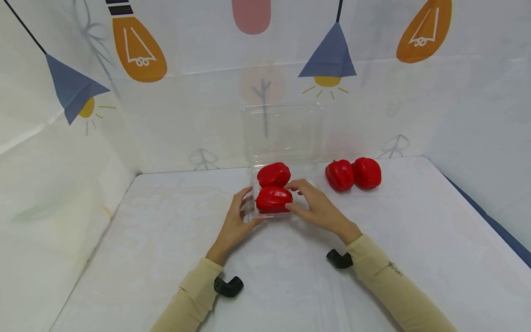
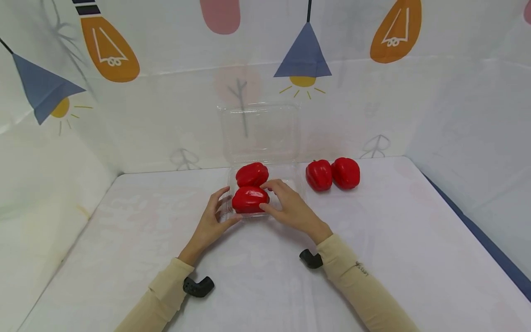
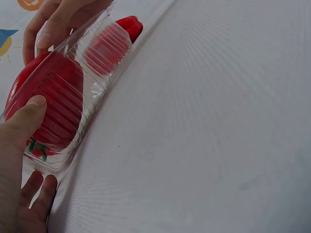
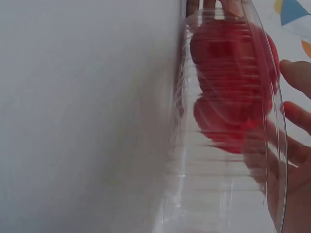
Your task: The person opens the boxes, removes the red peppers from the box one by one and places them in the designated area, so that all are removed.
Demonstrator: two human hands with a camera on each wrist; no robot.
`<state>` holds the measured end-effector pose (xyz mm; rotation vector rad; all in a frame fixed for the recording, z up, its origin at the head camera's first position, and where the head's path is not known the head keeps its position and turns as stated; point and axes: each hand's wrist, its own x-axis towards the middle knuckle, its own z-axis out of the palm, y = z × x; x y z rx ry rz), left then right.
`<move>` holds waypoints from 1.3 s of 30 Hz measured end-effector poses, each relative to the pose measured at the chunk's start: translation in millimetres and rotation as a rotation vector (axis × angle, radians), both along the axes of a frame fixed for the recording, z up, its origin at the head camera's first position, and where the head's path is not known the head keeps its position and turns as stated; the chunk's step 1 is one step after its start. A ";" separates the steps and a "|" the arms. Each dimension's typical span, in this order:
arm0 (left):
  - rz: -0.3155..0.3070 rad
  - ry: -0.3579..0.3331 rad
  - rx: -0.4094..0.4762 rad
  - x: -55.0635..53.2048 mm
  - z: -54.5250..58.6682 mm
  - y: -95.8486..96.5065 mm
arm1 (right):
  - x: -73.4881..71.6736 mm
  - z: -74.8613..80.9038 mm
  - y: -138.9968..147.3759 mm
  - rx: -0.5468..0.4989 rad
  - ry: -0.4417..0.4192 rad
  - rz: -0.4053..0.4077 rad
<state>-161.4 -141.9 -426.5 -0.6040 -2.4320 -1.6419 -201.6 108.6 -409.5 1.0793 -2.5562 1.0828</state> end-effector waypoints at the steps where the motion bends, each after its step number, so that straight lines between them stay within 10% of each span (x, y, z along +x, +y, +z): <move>1: -0.001 -0.001 0.000 -0.1 -0.1 0.0 | 0.2 -0.1 -1.4 0.004 -0.006 0.002; 39: 0.006 -0.012 -0.002 1.0 1.9 0.8 | 4.3 -4.0 -8.4 0.036 -0.022 -0.080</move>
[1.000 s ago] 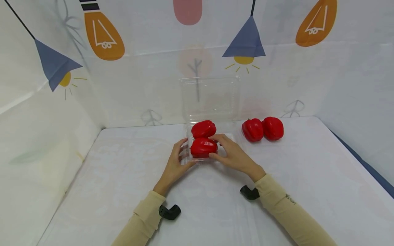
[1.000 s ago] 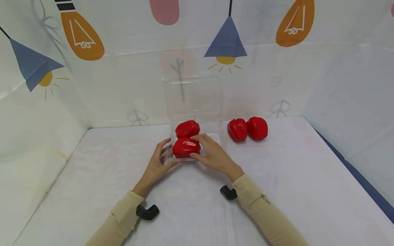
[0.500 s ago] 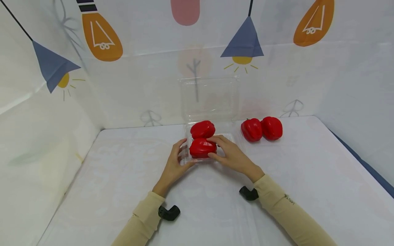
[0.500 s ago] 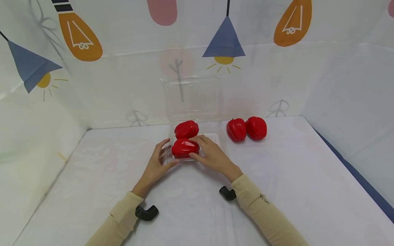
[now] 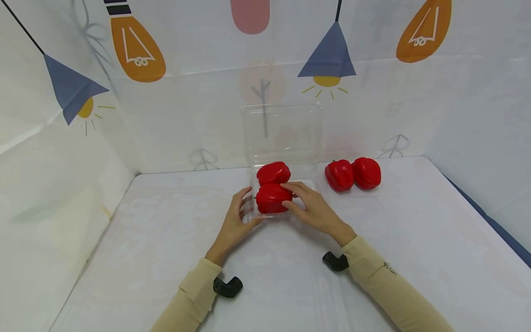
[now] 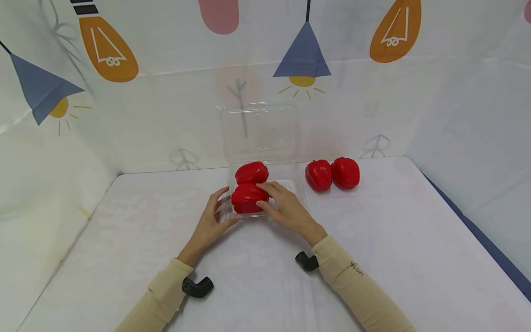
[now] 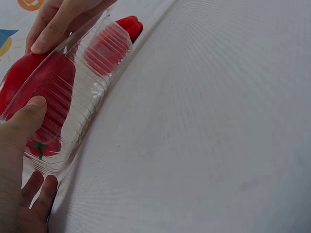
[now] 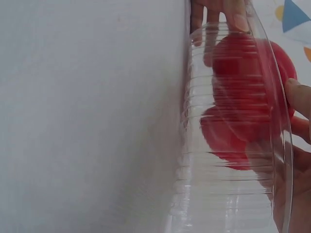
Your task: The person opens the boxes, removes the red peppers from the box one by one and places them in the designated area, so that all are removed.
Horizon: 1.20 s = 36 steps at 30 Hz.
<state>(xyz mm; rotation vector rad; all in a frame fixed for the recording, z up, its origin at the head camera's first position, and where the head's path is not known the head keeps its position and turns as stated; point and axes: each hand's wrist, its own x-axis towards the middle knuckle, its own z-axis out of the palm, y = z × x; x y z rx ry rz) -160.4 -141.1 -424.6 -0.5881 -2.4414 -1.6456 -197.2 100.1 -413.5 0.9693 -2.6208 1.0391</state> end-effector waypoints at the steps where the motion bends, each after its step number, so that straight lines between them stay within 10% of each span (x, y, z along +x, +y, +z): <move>1: -0.001 0.001 0.003 -0.2 -0.2 0.0 | -0.1 0.0 0.2 -0.003 -0.003 -0.007; 36: -0.001 -0.004 0.003 -1.0 -1.2 0.0 | -2.8 3.5 4.1 -0.149 -0.107 0.017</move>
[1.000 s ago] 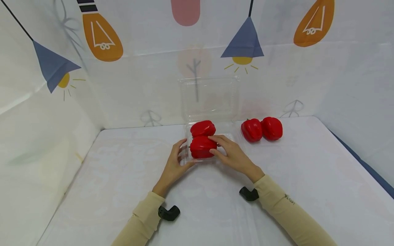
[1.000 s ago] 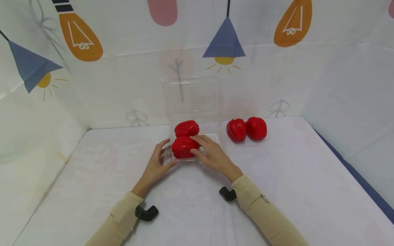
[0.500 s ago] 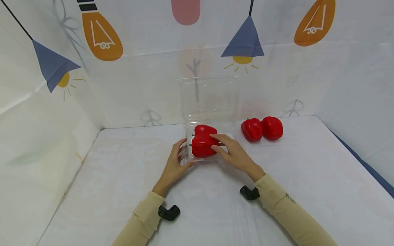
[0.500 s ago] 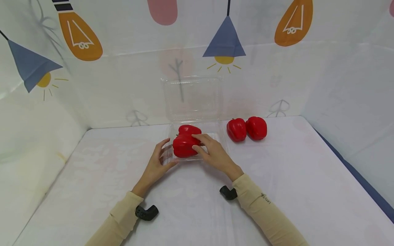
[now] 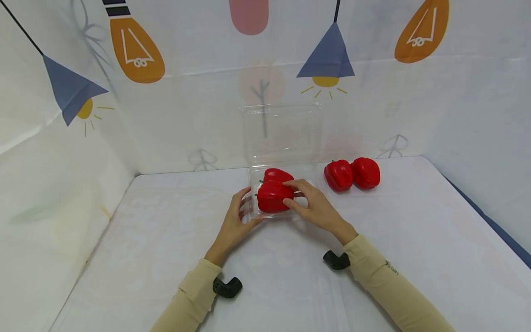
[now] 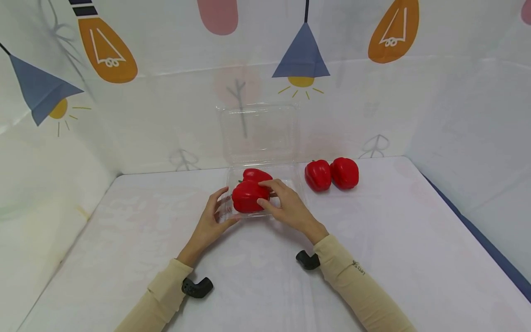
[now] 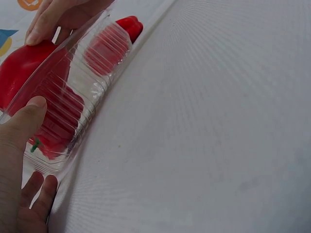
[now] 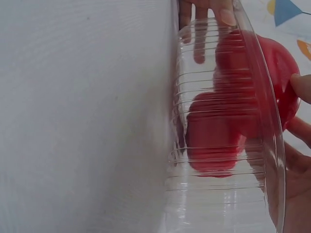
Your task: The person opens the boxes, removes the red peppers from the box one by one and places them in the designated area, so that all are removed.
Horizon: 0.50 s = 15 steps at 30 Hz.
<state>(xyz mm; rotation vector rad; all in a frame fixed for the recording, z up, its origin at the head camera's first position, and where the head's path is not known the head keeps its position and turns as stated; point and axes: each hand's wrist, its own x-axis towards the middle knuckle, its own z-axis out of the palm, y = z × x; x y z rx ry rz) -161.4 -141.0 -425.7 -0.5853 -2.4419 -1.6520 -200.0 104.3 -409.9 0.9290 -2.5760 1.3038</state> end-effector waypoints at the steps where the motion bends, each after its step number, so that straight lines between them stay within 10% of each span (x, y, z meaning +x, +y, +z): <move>1: -0.002 0.003 0.003 0.0 -0.1 0.0 | 0.4 0.4 0.3 0.001 -0.002 -0.003; 9: -0.006 0.017 0.006 -2.0 -4.0 0.2 | 1.7 5.2 4.8 0.002 -0.043 -0.018; 15: 0.021 0.009 -0.014 -15.4 -29.9 -3.7 | 1.9 8.7 6.8 0.002 -0.103 -0.018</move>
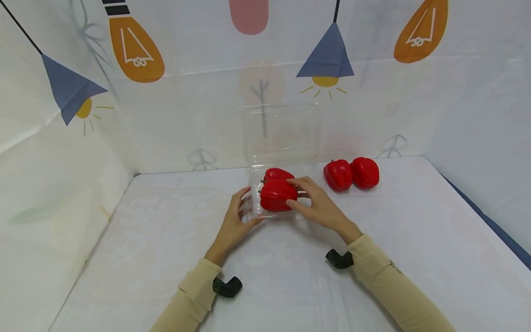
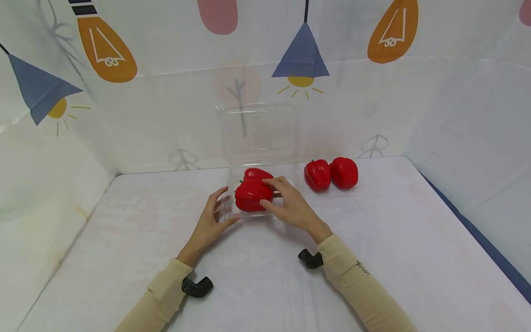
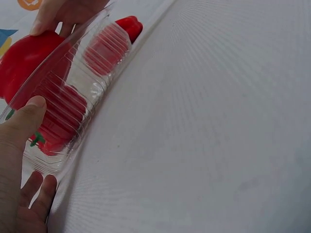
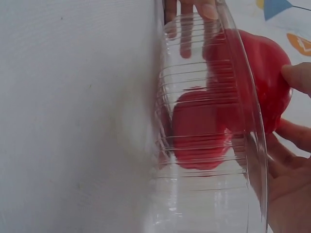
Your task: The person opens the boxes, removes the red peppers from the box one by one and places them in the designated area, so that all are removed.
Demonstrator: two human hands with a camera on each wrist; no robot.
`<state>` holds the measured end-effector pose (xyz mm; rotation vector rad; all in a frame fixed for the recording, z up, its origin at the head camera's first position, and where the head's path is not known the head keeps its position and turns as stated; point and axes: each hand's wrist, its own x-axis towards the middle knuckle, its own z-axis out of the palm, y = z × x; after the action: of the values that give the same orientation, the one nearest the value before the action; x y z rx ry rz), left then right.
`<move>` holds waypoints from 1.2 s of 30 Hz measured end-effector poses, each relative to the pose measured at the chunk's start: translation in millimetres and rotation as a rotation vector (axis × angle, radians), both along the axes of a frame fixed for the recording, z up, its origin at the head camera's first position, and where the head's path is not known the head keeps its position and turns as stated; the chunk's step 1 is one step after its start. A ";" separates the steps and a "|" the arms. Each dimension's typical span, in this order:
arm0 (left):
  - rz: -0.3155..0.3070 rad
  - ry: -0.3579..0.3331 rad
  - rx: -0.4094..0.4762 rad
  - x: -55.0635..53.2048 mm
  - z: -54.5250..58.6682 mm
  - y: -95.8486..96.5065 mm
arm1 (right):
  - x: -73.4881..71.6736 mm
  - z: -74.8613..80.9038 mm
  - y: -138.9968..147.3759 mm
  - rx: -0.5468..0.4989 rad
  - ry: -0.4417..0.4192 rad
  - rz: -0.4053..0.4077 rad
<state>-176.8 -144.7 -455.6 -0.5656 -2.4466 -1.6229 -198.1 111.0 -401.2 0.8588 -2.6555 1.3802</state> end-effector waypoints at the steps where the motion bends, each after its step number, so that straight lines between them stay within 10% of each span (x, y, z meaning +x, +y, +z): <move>1: 0.002 -0.004 0.000 -2.3 -4.2 -0.9 | 0.2 0.7 0.1 0.000 -0.008 0.001; 18: 0.009 -0.031 0.010 -3.5 -7.8 -2.0 | 4.3 5.2 5.2 0.017 -0.049 -0.028; 27: -0.018 -0.025 0.029 13.3 24.7 4.3 | 4.0 6.9 8.9 0.019 -0.038 -0.034; 36: -0.018 -0.015 0.038 12.4 24.5 4.2 | 4.5 9.0 13.0 0.022 -0.027 -0.048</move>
<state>-164.4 -140.5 -431.2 -0.5742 -2.4227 -1.6827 -193.6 124.1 -392.2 0.7776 -2.6978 1.3644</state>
